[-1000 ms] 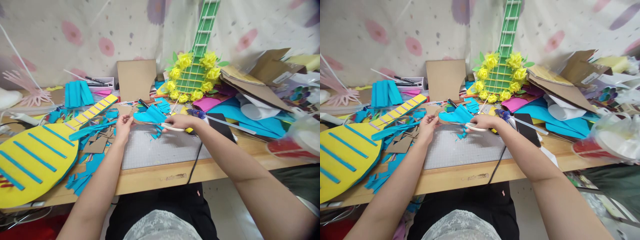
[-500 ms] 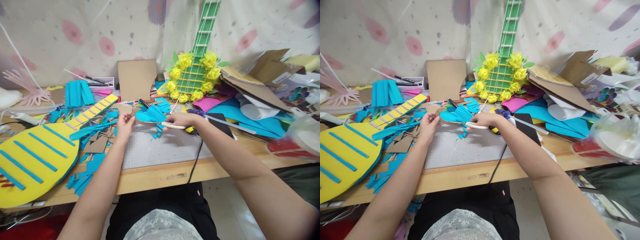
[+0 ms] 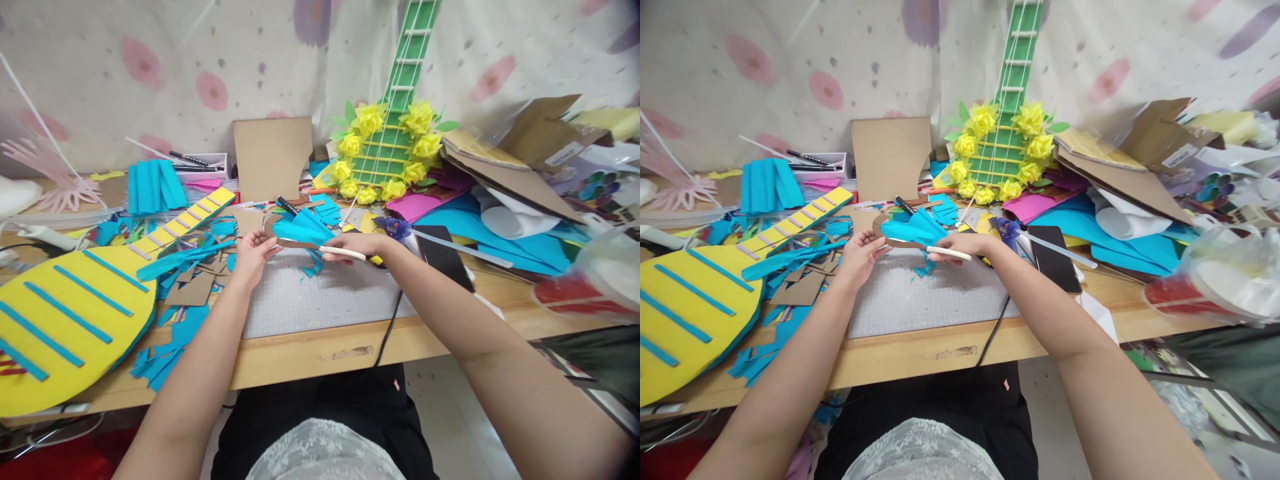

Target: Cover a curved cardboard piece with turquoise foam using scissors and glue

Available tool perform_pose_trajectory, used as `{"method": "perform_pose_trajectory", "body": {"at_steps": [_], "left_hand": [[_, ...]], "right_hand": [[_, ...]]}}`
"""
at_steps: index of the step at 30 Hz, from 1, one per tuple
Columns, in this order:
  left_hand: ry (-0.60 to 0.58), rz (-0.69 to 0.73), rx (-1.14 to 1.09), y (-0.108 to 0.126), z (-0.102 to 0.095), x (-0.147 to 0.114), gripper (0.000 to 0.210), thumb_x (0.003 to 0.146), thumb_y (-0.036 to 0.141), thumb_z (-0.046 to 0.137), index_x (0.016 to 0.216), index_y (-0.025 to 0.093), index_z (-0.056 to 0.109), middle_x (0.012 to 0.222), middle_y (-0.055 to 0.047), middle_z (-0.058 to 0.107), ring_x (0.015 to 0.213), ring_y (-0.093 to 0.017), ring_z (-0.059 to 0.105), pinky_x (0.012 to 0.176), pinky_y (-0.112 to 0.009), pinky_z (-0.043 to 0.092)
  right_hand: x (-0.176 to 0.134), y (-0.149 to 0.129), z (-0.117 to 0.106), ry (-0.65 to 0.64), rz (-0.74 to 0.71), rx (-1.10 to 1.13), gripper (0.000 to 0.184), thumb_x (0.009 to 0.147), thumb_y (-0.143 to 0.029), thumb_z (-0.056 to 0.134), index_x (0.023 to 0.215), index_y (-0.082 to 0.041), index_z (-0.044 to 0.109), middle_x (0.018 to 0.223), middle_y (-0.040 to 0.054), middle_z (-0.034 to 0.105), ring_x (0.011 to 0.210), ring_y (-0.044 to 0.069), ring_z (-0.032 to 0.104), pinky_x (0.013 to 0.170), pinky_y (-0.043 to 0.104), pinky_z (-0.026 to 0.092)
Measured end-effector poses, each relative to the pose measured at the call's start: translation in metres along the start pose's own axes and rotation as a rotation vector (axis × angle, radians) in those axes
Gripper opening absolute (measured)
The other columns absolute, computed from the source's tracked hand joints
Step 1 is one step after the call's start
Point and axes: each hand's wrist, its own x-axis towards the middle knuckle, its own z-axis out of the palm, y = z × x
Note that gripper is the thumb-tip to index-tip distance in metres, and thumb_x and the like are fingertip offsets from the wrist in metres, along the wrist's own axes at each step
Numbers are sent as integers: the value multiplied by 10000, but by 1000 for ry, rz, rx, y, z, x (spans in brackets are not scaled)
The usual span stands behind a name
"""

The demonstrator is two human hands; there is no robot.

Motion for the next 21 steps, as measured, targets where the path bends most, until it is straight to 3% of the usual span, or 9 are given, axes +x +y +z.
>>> {"method": "perform_pose_trajectory", "body": {"at_steps": [7,15,21], "left_hand": [[-54,-135,-84,-2,2,-2,227,607,50,704,734,138,538,668,20,614,624,-80,611,712,-267,547],[-118,-83,-98,0,2,-5,251,596,62,714,780,146,565,774,-12,654,726,-114,638,769,-309,544],[-100,-67,-100,1,3,-5,267,584,74,729,765,147,546,739,5,648,707,-106,637,787,-316,542]], "right_hand": [[1,6,3,61,-2,7,495,741,-646,472,607,-171,434,521,-43,439,521,84,416,554,242,334],[-11,-6,-5,186,31,-205,467,695,-631,533,770,-171,563,717,-5,517,641,117,447,569,237,293],[-12,-16,-8,229,93,-339,471,686,-649,529,732,-181,547,695,1,520,642,130,448,570,245,265]]}}
